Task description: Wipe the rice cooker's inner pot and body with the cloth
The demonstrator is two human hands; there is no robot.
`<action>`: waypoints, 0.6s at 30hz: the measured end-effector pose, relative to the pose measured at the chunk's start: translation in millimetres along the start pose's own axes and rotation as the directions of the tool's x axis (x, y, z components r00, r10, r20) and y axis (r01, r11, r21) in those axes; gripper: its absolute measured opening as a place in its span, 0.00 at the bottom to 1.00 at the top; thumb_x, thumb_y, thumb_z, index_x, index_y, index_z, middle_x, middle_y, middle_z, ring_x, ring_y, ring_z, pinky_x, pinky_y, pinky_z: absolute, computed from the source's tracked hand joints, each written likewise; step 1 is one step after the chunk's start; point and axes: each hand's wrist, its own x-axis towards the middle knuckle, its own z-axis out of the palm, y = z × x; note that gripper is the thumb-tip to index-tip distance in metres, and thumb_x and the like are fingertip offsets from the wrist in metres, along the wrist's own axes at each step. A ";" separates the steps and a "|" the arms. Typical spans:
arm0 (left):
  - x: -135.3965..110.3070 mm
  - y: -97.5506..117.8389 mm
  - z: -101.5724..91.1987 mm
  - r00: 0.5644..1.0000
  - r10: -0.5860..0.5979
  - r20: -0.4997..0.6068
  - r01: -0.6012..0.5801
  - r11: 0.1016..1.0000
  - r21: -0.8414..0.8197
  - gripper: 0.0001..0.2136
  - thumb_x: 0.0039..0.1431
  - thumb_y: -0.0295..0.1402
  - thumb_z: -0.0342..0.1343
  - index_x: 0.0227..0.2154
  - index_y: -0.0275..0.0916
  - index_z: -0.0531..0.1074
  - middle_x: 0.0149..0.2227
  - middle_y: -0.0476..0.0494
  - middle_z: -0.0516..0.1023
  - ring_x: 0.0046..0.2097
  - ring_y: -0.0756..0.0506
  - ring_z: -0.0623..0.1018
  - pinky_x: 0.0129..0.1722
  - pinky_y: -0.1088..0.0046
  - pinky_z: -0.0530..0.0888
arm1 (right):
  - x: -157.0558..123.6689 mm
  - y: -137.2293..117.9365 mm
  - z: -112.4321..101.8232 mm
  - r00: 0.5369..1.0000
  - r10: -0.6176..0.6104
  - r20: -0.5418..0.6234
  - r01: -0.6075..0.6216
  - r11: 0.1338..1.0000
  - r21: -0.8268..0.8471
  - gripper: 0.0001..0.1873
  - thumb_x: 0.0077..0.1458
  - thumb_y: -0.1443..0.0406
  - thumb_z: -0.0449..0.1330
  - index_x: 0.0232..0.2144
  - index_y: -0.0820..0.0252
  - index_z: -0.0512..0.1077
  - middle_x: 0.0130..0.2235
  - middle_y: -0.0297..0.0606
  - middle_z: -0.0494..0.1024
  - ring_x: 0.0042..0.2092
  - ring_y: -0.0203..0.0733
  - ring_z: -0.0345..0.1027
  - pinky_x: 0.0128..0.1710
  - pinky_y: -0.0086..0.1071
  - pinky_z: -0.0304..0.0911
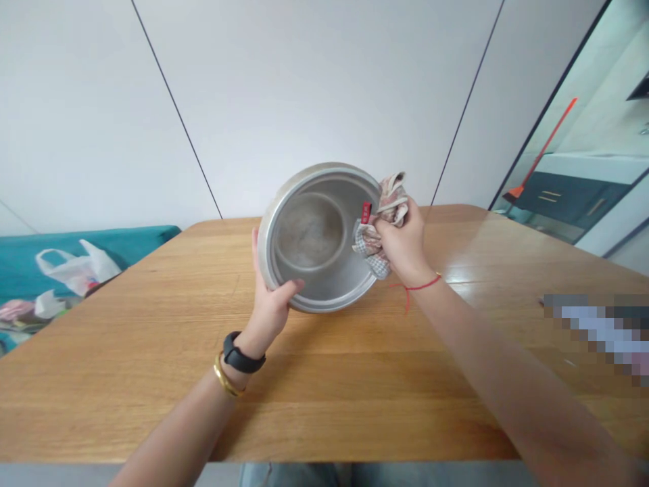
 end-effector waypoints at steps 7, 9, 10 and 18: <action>1.5 1.9 4.4 0.979 -0.166 -0.119 0.154 0.982 -0.109 0.23 0.36 0.27 0.59 0.41 0.44 0.74 0.35 0.50 0.78 0.39 0.44 0.76 0.37 0.70 0.74 | -34.1 -32.7 -27.1 0.763 -0.354 0.541 0.541 0.808 -0.235 0.28 0.71 0.63 0.51 0.70 0.37 0.65 0.70 0.38 0.67 0.73 0.60 0.51 0.66 0.64 0.56; -0.9 4.4 7.7 0.975 -0.209 -0.078 0.200 0.974 -0.105 0.20 0.35 0.26 0.59 0.37 0.43 0.73 0.32 0.51 0.76 0.35 0.46 0.74 0.33 0.73 0.71 | -20.1 -35.1 -21.9 0.588 -0.457 0.668 0.632 0.774 -0.026 0.26 0.75 0.63 0.43 0.67 0.37 0.67 0.70 0.31 0.66 0.75 0.52 0.49 0.70 0.63 0.50; -2.2 6.1 9.1 0.970 -0.234 -0.064 0.227 0.968 -0.102 0.19 0.34 0.26 0.59 0.36 0.42 0.73 0.31 0.52 0.76 0.33 0.47 0.72 0.31 0.74 0.70 | -11.7 -35.2 -17.1 0.523 -0.484 0.702 0.648 0.761 0.043 0.27 0.75 0.64 0.40 0.67 0.40 0.68 0.71 0.31 0.66 0.75 0.48 0.48 0.72 0.62 0.46; 0.8 30.0 7.1 0.960 -0.257 -0.111 0.237 0.957 -0.167 0.17 0.30 0.23 0.59 0.30 0.39 0.74 0.29 0.51 0.76 0.31 0.49 0.71 0.27 0.78 0.68 | -27.8 -60.3 0.1 0.522 -0.142 0.841 0.669 0.680 -0.300 0.24 0.61 0.68 0.56 0.55 0.79 0.75 0.54 0.65 0.78 0.61 0.62 0.68 0.69 0.58 0.52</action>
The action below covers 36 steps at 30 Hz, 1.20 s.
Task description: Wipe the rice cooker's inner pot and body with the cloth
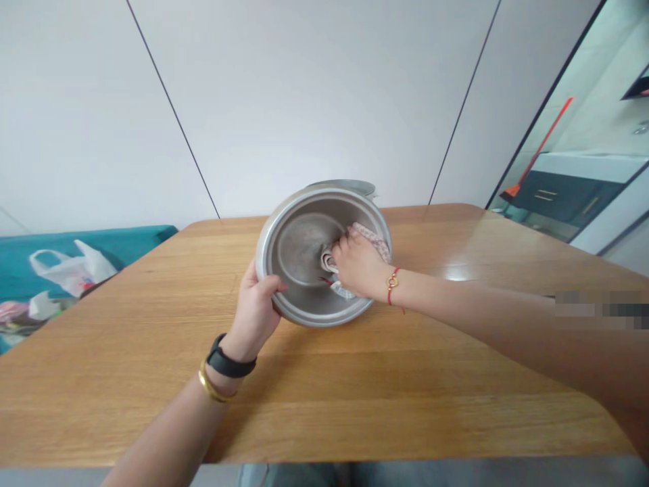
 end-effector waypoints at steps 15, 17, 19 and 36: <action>-1.3 -1.2 3.3 1.000 -0.016 -0.003 0.016 0.998 -0.063 0.15 0.30 0.23 0.58 0.28 0.40 0.71 0.29 0.51 0.76 0.29 0.50 0.72 0.28 0.79 0.71 | 6.1 -38.8 25.1 0.979 -0.199 -0.050 0.204 0.925 0.321 0.28 0.70 0.62 0.53 0.68 0.35 0.67 0.76 0.31 0.53 0.71 0.67 0.48 0.65 0.69 0.54; -2.7 -3.8 3.6 0.999 -0.030 0.016 0.031 0.998 -0.049 0.16 0.30 0.23 0.58 0.29 0.39 0.72 0.29 0.51 0.77 0.30 0.50 0.72 0.28 0.79 0.71 | 15.2 -28.2 28.7 0.974 -0.211 -0.084 0.225 0.941 0.251 0.30 0.69 0.60 0.56 0.70 0.35 0.64 0.77 0.30 0.49 0.73 0.71 0.41 0.67 0.74 0.47; -4.2 -4.8 4.2 0.999 -0.031 0.036 0.032 0.999 -0.039 0.17 0.30 0.23 0.58 0.31 0.39 0.74 0.29 0.51 0.77 0.31 0.50 0.73 0.29 0.78 0.71 | 22.4 -14.4 27.0 0.979 -0.146 -0.144 0.170 0.972 0.165 0.32 0.68 0.58 0.57 0.72 0.35 0.61 0.78 0.29 0.48 0.75 0.74 0.35 0.66 0.79 0.40; 27.4 3.7 -20.8 0.991 0.119 -0.063 -0.117 0.992 0.036 0.18 0.32 0.24 0.59 0.32 0.40 0.75 0.30 0.51 0.75 0.32 0.49 0.73 0.30 0.78 0.71 | -92.7 -0.6 -11.0 0.818 0.324 -0.475 -0.101 0.894 0.436 0.24 0.59 0.64 0.59 0.57 0.52 0.78 0.65 0.46 0.72 0.61 0.59 0.67 0.62 0.54 0.65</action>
